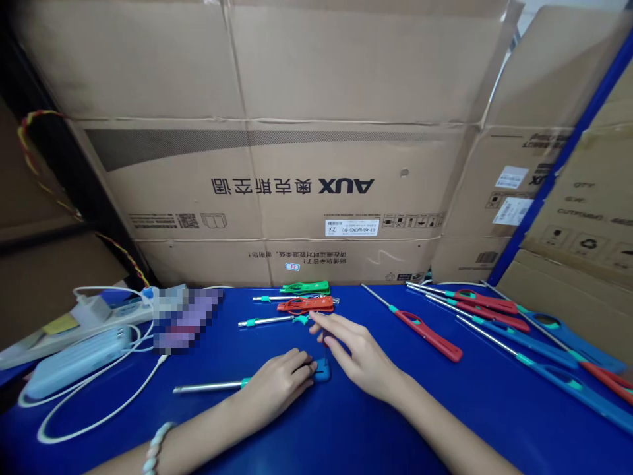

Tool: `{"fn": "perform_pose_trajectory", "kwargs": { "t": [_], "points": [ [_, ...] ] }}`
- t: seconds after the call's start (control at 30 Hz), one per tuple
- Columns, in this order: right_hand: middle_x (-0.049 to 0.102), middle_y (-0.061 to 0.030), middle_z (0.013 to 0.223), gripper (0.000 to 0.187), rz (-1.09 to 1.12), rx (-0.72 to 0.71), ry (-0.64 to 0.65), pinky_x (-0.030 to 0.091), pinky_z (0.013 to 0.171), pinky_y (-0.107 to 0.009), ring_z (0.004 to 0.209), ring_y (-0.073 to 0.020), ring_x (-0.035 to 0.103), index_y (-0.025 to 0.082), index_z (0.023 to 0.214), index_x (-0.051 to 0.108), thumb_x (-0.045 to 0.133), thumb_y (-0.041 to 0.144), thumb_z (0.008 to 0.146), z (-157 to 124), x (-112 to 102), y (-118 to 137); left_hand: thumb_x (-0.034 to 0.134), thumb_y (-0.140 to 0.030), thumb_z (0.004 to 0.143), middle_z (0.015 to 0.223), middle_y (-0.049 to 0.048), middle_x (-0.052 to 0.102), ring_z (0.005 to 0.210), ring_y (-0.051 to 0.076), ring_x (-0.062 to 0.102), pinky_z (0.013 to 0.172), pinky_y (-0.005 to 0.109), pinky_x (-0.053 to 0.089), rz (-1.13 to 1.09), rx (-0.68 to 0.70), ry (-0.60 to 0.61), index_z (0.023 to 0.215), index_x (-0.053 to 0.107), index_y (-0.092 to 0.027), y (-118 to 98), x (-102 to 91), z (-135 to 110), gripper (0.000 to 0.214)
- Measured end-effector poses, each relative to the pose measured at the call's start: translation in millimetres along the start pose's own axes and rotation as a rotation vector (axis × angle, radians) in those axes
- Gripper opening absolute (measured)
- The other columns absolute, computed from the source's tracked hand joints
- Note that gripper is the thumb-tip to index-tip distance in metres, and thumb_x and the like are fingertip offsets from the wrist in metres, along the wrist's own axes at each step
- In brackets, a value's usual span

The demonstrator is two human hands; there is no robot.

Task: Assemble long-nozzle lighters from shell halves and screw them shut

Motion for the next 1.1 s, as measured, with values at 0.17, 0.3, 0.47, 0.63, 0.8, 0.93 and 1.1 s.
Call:
{"fn": "perform_pose_trajectory", "kwargs": {
  "t": [0.17, 0.3, 0.47, 0.63, 0.8, 0.93, 1.1],
  "points": [
    [0.069, -0.0052, 0.088, 0.029, 0.041, 0.054, -0.026, 0.054, 0.078, -0.032, 0.08, -0.0172, 0.066, 0.022, 0.123, 0.058, 0.051, 0.022, 0.094, 4.2, -2.7, 0.6, 0.049, -0.019, 0.096, 0.086, 0.0052, 0.06, 0.076, 0.02, 0.06, 0.063, 0.03, 0.051, 0.008, 0.016, -0.035, 0.1, 0.056, -0.014, 0.8, 1.6, -1.7, 0.01],
    [0.068, -0.0054, 0.088, 0.025, 0.004, 0.034, -0.04, 0.053, 0.076, -0.03, 0.08, -0.0172, 0.065, 0.021, 0.117, 0.06, 0.05, 0.021, 0.094, 4.8, 3.4, 2.3, 0.048, -0.019, 0.097, 0.087, 0.0057, 0.06, 0.076, 0.021, 0.059, 0.062, 0.031, 0.051, 0.013, 0.019, -0.037, 0.099, 0.057, -0.013, 1.0, 4.1, -1.8, 0.011],
    [0.069, -0.0052, 0.088, 0.017, -0.028, 0.061, -0.066, 0.053, 0.075, -0.029, 0.079, -0.0174, 0.065, 0.019, 0.107, 0.061, 0.052, 0.021, 0.092, 5.6, 10.4, -0.2, 0.051, -0.019, 0.095, 0.09, 0.006, 0.061, 0.079, 0.022, 0.059, 0.065, 0.033, 0.052, 0.002, 0.022, -0.013, 0.102, 0.057, -0.013, 1.9, 3.7, -1.9, 0.011],
    [0.07, -0.0038, 0.075, 0.021, 0.056, 0.281, -0.102, 0.055, 0.065, -0.03, 0.066, -0.0181, 0.067, 0.018, 0.103, 0.061, 0.057, 0.033, 0.089, 7.5, -5.5, -31.6, 0.058, -0.019, 0.092, 0.09, 0.0052, 0.062, 0.079, 0.021, 0.059, 0.066, 0.032, 0.052, -0.019, 0.023, 0.011, 0.103, 0.058, -0.013, 2.7, 0.2, -3.0, 0.012],
    [0.072, -0.0105, 0.079, 0.036, 0.014, 0.431, -0.411, 0.057, 0.062, -0.034, 0.067, -0.0217, 0.07, 0.017, 0.093, 0.056, 0.053, 0.052, 0.086, 0.8, -43.9, -86.2, 0.056, -0.019, 0.092, 0.094, 0.0057, 0.062, 0.081, 0.022, 0.059, 0.068, 0.033, 0.053, -0.048, 0.014, 0.017, 0.107, 0.058, -0.013, 4.6, 0.6, -5.0, 0.016],
    [0.069, -0.0102, 0.071, 0.04, -0.173, 0.461, -0.494, 0.054, 0.058, -0.036, 0.064, -0.0247, 0.068, 0.019, 0.081, 0.053, 0.052, 0.059, 0.081, -14.7, -48.6, -121.6, 0.055, -0.02, 0.093, 0.095, 0.0063, 0.063, 0.083, 0.022, 0.061, 0.074, 0.035, 0.054, -0.074, 0.002, 0.008, 0.108, 0.058, -0.014, 6.2, 2.2, -6.7, 0.017],
    [0.069, -0.0069, 0.078, 0.022, -0.416, 0.44, -0.314, 0.048, 0.066, -0.037, 0.071, -0.0257, 0.065, 0.022, 0.078, 0.056, 0.051, 0.044, 0.082, -30.0, -29.8, -132.1, 0.056, -0.026, 0.094, 0.101, 0.0049, 0.066, 0.089, 0.022, 0.063, 0.08, 0.037, 0.053, -0.186, -0.063, -0.029, 0.117, 0.055, -0.018, 7.1, -1.1, -8.3, 0.025]
  ]
}}
Point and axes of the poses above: each hand's wrist, its own z-axis towards the middle knuckle, its own x-axis out of the palm, y = z × x, the point moved 3 cm from there along z, towards the middle knuckle
